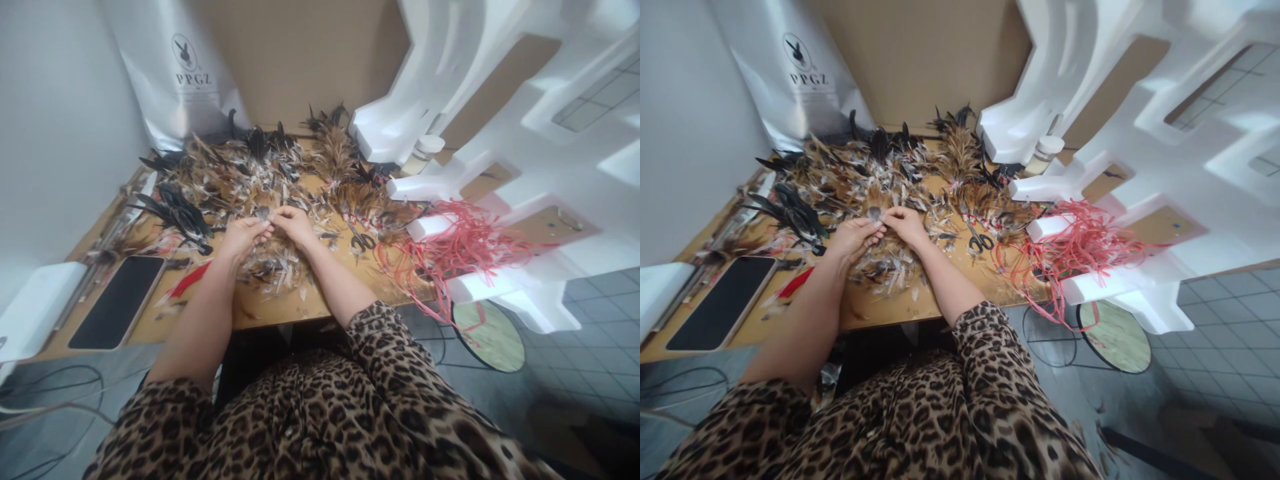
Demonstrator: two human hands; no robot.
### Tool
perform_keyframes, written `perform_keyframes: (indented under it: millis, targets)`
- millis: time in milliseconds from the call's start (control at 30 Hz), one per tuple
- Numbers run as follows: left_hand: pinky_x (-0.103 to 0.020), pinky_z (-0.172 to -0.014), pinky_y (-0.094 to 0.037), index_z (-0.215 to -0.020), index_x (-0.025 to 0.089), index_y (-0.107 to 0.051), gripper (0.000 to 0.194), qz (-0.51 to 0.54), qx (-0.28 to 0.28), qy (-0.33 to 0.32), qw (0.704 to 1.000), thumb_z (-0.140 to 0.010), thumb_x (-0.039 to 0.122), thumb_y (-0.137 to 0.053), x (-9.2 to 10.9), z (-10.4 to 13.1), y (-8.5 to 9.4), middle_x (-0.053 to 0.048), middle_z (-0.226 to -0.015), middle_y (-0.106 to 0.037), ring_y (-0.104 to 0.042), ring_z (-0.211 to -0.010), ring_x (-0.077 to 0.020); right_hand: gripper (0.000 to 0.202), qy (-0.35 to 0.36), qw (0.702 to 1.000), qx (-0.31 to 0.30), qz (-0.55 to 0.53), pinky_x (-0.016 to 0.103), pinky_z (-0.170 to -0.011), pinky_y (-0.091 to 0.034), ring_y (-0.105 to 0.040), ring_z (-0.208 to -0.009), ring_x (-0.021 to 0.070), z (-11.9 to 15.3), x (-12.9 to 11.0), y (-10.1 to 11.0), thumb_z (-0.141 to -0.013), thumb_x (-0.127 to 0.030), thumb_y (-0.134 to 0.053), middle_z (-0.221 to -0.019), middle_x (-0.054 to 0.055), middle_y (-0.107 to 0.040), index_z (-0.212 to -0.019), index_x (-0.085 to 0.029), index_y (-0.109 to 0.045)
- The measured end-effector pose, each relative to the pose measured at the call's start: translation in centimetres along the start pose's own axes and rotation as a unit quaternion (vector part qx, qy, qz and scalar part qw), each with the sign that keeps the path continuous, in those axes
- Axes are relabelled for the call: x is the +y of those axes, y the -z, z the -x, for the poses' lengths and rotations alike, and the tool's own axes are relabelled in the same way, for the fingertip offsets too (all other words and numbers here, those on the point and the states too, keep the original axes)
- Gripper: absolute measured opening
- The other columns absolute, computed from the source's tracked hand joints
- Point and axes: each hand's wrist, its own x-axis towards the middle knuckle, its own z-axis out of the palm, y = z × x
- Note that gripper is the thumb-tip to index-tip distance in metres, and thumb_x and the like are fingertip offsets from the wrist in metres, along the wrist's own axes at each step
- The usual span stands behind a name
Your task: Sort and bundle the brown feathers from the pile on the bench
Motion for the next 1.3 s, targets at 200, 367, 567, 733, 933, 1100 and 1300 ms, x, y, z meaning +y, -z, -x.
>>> perform_keyframes:
  millis: [200, 367, 567, 733, 933, 1100, 1300]
  targets:
    - [-0.014, -0.046, -0.045, -0.068, 0.007, -0.067, 0.016, -0.024, 0.013, -0.013, 1.0, -0.059, 0.018, -0.076, 0.1, 0.1, -0.2, -0.009, -0.065, -0.068, -0.061, -0.05, -0.0088, 0.024, -0.033, 0.999, -0.023, -0.032, 0.02, -0.061, -0.041, -0.051, -0.058, 0.0066, 0.2, -0.4, -0.2, -0.058, -0.034, -0.071, -0.062, -0.004, -0.06, -0.068, -0.015, -0.062]
    - [-0.015, -0.044, -0.046, -0.073, 0.006, -0.069, 0.018, -0.023, 0.008, -0.02, 0.999, -0.061, 0.019, -0.074, 0.1, 0.3, -0.5, -0.01, -0.067, -0.069, -0.064, -0.053, -0.0121, 0.021, -0.033, 0.998, -0.009, -0.046, 0.019, -0.059, -0.042, -0.05, -0.056, 0.0062, 0.4, -0.6, -0.3, -0.056, -0.031, -0.072, -0.058, -0.005, -0.058, -0.063, -0.015, -0.06]
    - [-0.014, -0.045, -0.047, -0.077, 0.006, -0.067, 0.014, 0.029, -0.01, 0.025, 0.999, -0.065, 0.013, -0.071, 0.6, 0.5, -0.5, -0.011, -0.069, -0.069, -0.064, -0.053, -0.0113, 0.021, -0.023, 0.999, -0.023, -0.021, 0.02, -0.062, -0.044, -0.052, -0.06, 0.0073, 0.2, -0.4, -0.2, -0.062, -0.033, -0.07, -0.064, -0.004, -0.061, -0.07, -0.015, -0.063]
    - [-0.017, -0.058, -0.052, -0.078, 0.009, -0.065, 0.008, 0.155, 0.001, 0.026, 0.988, -0.071, 0.008, -0.065, 0.7, -0.1, 0.0, -0.007, -0.071, -0.068, -0.065, -0.063, -0.0106, 0.028, 0.122, 0.983, -0.042, 0.134, 0.027, -0.082, -0.046, -0.058, -0.083, 0.0132, 0.7, -0.9, -0.4, -0.071, -0.031, -0.064, -0.092, 0.003, -0.065, -0.095, -0.017, -0.064]
    - [-0.024, -0.07, -0.054, -0.08, 0.013, -0.063, 0.009, 0.202, 0.005, 0.06, 0.978, -0.073, 0.008, -0.062, 0.6, 0.0, -0.5, -0.003, -0.07, -0.068, -0.064, -0.064, -0.0098, 0.034, 0.251, 0.856, -0.068, 0.446, 0.031, -0.091, -0.04, -0.053, -0.102, 0.0201, 1.8, -1.7, -0.6, -0.08, -0.024, -0.053, -0.107, 0.008, -0.059, -0.113, -0.016, -0.057]
    - [-0.027, -0.075, -0.054, -0.078, 0.015, -0.061, 0.009, 0.199, 0.001, 0.085, 0.976, -0.072, 0.008, -0.062, 0.4, 0.1, -0.9, -0.001, -0.066, -0.066, -0.064, -0.064, -0.0101, 0.029, 0.248, 0.822, -0.05, 0.51, 0.032, -0.091, -0.038, -0.053, -0.1, 0.0203, 1.8, -1.6, -0.5, -0.084, -0.024, -0.048, -0.105, 0.008, -0.06, -0.112, -0.017, -0.056]
    - [-0.025, -0.071, -0.054, -0.078, 0.012, -0.063, 0.01, 0.158, 0.004, 0.05, 0.986, -0.07, 0.008, -0.065, 0.5, 0.1, -0.6, -0.004, -0.069, -0.067, -0.065, -0.067, -0.0114, 0.028, 0.231, 0.866, -0.051, 0.441, 0.033, -0.092, -0.039, -0.054, -0.099, 0.0197, 1.3, -1.3, -0.4, -0.08, -0.021, -0.053, -0.104, 0.007, -0.061, -0.107, -0.017, -0.059]
